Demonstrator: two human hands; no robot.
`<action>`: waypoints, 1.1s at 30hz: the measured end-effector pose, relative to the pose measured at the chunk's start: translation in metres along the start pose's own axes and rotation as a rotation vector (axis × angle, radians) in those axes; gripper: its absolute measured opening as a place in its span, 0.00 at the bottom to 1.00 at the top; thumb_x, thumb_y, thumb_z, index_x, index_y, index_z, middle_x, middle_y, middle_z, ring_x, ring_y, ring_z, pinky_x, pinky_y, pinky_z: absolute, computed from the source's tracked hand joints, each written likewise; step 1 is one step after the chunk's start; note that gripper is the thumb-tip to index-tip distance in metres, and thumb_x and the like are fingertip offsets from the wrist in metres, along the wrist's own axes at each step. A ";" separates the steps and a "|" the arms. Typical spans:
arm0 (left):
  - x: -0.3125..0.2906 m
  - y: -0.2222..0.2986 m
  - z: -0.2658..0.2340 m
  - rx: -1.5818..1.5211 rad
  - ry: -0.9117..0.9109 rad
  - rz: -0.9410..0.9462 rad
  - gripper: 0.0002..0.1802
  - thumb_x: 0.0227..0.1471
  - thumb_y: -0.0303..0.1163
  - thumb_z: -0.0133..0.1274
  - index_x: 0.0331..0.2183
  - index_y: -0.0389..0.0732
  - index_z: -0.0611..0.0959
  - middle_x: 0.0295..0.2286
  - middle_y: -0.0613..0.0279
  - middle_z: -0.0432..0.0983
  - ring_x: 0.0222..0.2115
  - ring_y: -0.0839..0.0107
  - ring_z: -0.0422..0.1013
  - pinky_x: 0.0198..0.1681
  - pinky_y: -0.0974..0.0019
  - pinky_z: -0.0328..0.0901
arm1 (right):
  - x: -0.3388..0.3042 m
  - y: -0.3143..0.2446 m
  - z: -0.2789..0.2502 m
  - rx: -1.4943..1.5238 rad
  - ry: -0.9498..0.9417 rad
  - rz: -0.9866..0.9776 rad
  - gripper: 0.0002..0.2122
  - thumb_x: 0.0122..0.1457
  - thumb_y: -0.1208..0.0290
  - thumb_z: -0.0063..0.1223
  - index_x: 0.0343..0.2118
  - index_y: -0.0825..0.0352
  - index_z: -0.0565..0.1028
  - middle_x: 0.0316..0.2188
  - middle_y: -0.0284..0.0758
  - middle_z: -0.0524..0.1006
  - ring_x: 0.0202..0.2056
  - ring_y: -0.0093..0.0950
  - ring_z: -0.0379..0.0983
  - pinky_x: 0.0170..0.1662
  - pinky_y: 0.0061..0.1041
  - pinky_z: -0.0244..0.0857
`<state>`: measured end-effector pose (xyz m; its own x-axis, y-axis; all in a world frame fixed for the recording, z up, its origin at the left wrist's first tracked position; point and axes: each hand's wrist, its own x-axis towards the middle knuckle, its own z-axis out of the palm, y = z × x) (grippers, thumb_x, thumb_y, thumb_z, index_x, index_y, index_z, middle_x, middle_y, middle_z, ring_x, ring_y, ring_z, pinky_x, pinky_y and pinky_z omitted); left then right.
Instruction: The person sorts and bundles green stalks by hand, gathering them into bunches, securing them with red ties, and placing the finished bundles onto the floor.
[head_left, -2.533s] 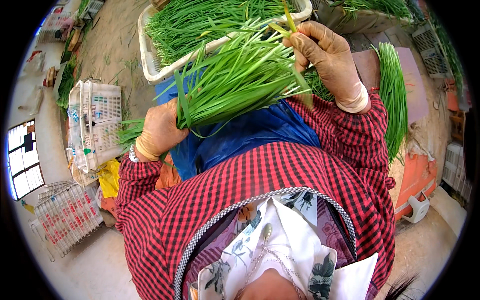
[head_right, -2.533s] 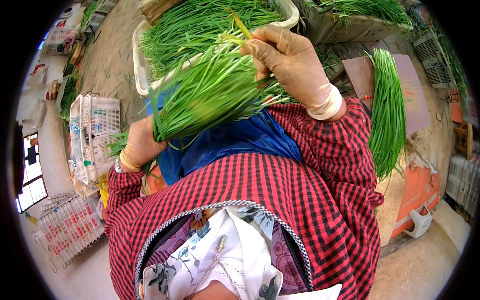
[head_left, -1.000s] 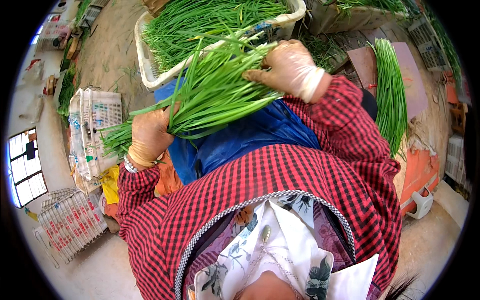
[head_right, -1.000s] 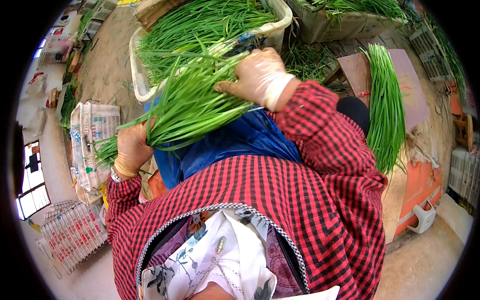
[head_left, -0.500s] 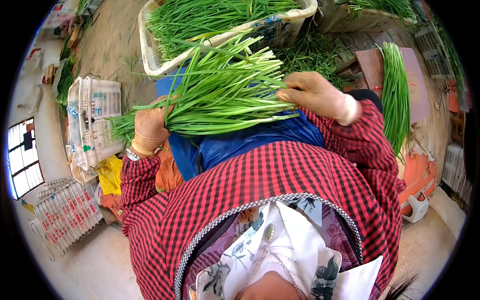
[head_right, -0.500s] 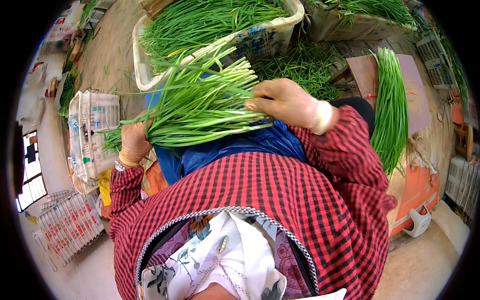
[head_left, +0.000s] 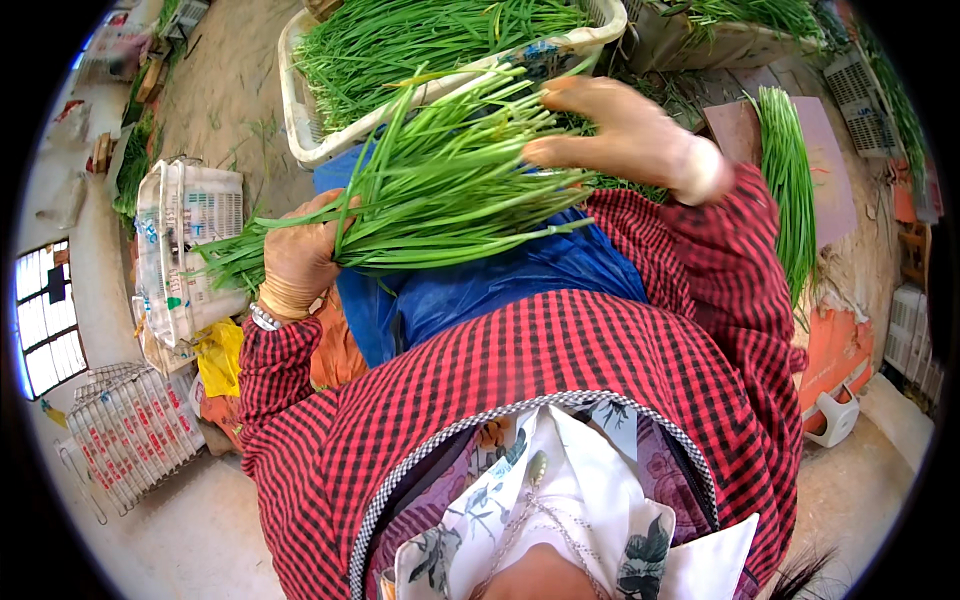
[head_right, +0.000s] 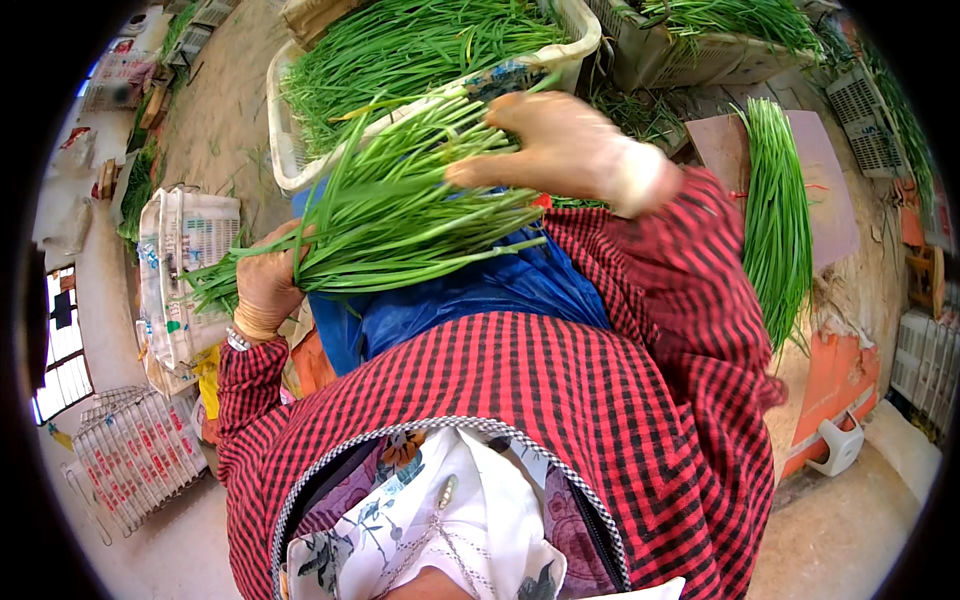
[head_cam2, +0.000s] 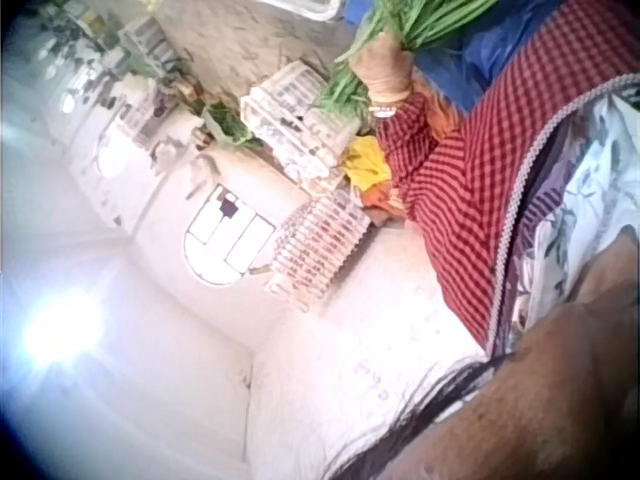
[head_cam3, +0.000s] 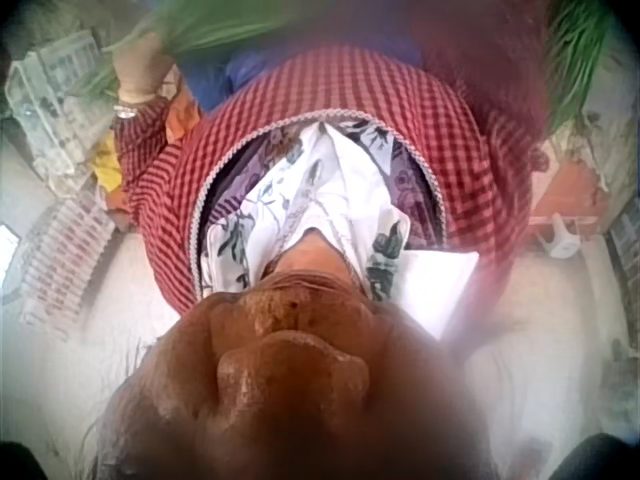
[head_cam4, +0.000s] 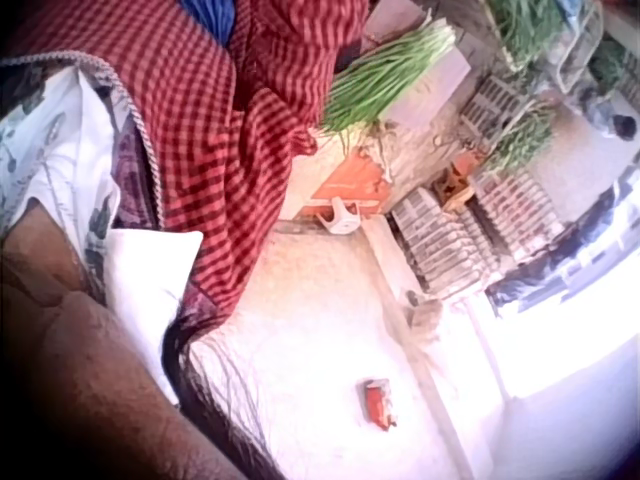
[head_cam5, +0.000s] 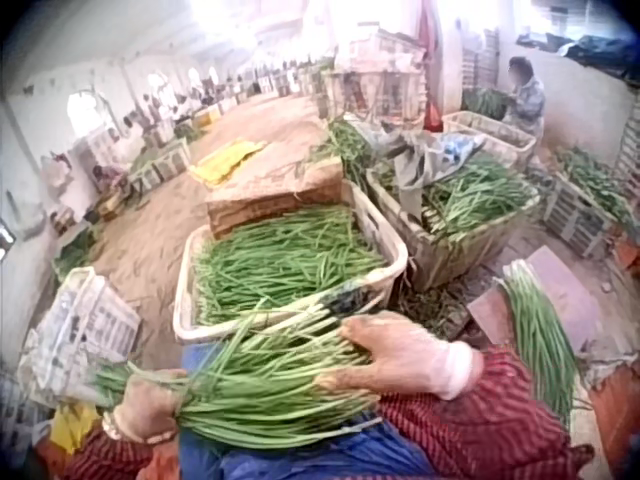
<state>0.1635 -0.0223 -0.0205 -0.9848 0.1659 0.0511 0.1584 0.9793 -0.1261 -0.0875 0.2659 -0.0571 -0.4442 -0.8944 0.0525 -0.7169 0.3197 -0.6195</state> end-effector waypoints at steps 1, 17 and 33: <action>0.005 -0.002 0.001 0.005 0.010 0.027 0.23 0.43 0.31 0.60 0.45 0.45 0.80 0.43 0.56 0.77 0.39 0.56 0.75 0.38 0.59 0.70 | 0.012 -0.016 -0.005 -0.052 -0.209 0.060 0.32 0.55 0.46 0.59 0.51 0.72 0.73 0.51 0.47 0.74 0.54 0.39 0.69 0.58 0.33 0.61; -0.017 -0.010 0.016 -0.108 0.114 -0.029 0.24 0.41 0.32 0.63 0.45 0.45 0.80 0.45 0.58 0.77 0.39 0.56 0.76 0.39 0.59 0.70 | -0.057 0.011 0.010 0.691 0.003 -0.029 0.06 0.62 0.76 0.51 0.37 0.72 0.76 0.24 0.37 0.77 0.27 0.26 0.74 0.34 0.25 0.70; -0.004 0.006 -0.004 0.046 -0.006 -0.052 0.23 0.45 0.30 0.59 0.46 0.46 0.80 0.45 0.60 0.76 0.39 0.57 0.75 0.39 0.60 0.70 | 0.016 0.003 0.056 -0.347 0.208 -0.023 0.20 0.58 0.46 0.49 0.37 0.59 0.83 0.55 0.45 0.70 0.61 0.44 0.57 0.63 0.51 0.46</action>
<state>0.1685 -0.0163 -0.0175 -0.9920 0.1145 0.0523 0.1042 0.9801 -0.1687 -0.0662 0.2350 -0.1019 -0.4992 -0.8318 0.2427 -0.8513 0.4186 -0.3165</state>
